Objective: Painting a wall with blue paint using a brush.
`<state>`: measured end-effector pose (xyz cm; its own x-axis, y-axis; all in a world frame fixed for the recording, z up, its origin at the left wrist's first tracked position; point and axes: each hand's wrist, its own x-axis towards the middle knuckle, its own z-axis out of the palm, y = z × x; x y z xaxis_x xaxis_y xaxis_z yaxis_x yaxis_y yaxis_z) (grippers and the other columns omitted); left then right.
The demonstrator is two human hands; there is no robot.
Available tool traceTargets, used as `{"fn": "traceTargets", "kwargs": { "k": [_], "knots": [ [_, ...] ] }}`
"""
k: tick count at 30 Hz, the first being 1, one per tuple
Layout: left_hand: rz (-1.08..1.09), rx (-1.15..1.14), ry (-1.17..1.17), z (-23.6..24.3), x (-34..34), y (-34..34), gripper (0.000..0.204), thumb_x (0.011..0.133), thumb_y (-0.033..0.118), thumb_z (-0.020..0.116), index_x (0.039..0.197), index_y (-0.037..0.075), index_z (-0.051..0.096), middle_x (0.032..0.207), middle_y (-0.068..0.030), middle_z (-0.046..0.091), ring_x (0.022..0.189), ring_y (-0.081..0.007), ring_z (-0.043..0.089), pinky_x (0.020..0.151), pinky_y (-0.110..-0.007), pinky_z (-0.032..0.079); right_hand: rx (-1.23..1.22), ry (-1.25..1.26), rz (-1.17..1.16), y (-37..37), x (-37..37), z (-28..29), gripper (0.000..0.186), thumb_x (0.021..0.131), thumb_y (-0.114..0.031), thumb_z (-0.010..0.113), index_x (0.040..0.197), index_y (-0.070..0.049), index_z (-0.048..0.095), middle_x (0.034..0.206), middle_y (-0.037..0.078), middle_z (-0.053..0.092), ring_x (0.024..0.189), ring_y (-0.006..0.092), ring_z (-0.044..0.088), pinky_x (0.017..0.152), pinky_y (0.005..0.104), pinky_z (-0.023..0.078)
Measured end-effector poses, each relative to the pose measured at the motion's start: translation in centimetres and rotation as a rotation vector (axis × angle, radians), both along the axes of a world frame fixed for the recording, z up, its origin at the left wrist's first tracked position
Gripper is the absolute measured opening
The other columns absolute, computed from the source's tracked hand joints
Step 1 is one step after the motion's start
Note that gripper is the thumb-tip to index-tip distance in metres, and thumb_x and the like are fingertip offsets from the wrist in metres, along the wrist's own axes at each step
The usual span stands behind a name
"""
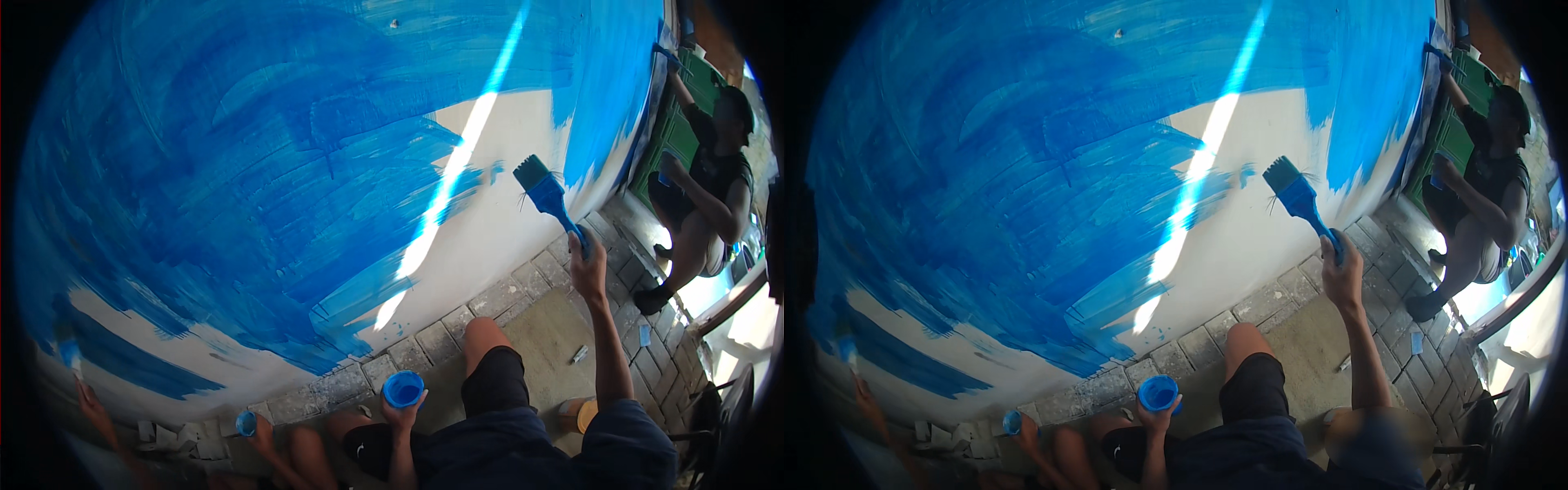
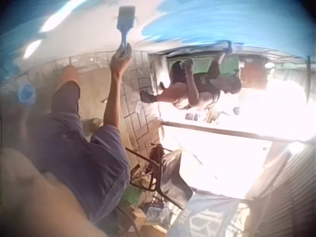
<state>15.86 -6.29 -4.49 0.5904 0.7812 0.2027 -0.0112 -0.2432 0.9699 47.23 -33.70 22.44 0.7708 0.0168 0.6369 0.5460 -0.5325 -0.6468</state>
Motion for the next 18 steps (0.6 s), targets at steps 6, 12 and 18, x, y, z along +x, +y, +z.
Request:
{"fn": "traceTargets", "kwargs": {
  "k": [6, 12, 18],
  "knots": [
    [0.036, -0.039, -0.023, 2.5, 0.1, 0.0, 0.069, 0.054, 0.024, 0.096, 0.110, 0.005, 0.060, 0.105, -0.0082, 0.065, 0.095, -0.0214, 0.064, 0.088, -0.037, 0.050, 0.479, 0.144, 0.139, 7.0, -3.6, 7.7, 0.035, 0.100, -0.035, 0.057, 0.101, -0.001, 0.064, 0.067, -0.004, 0.049, 0.051, 0.0016, 0.040, 0.044, 0.0199, 0.031],
    [0.129, 0.054, -0.059, 1.4, -0.9, 0.6, 0.063, 0.056, 0.020, 0.096, 0.107, 0.005, 0.061, 0.101, -0.0070, 0.066, 0.091, -0.0199, 0.064, 0.084, -0.035, 0.052, 0.669, 0.136, 0.330, 17.7, -10.3, 8.7, 0.032, 0.098, -0.029, 0.061, 0.097, 0.003, 0.066, 0.067, -0.003, 0.054, 0.059, 0.0021, 0.045, 0.050, 0.0198, 0.033],
    [0.178, 0.000, -0.085, 1.6, -1.0, 0.5, 0.063, 0.057, 0.024, 0.096, 0.106, 0.005, 0.061, 0.100, -0.0074, 0.066, 0.090, -0.0207, 0.065, 0.084, -0.036, 0.052, 0.421, 0.155, 0.497, 21.5, -13.8, 7.4, 0.030, 0.096, -0.022, 0.064, 0.096, 0.008, 0.067, 0.063, 0.001, 0.056, 0.057, 0.0041, 0.047, 0.049, 0.0227, 0.036]
  ]
}}
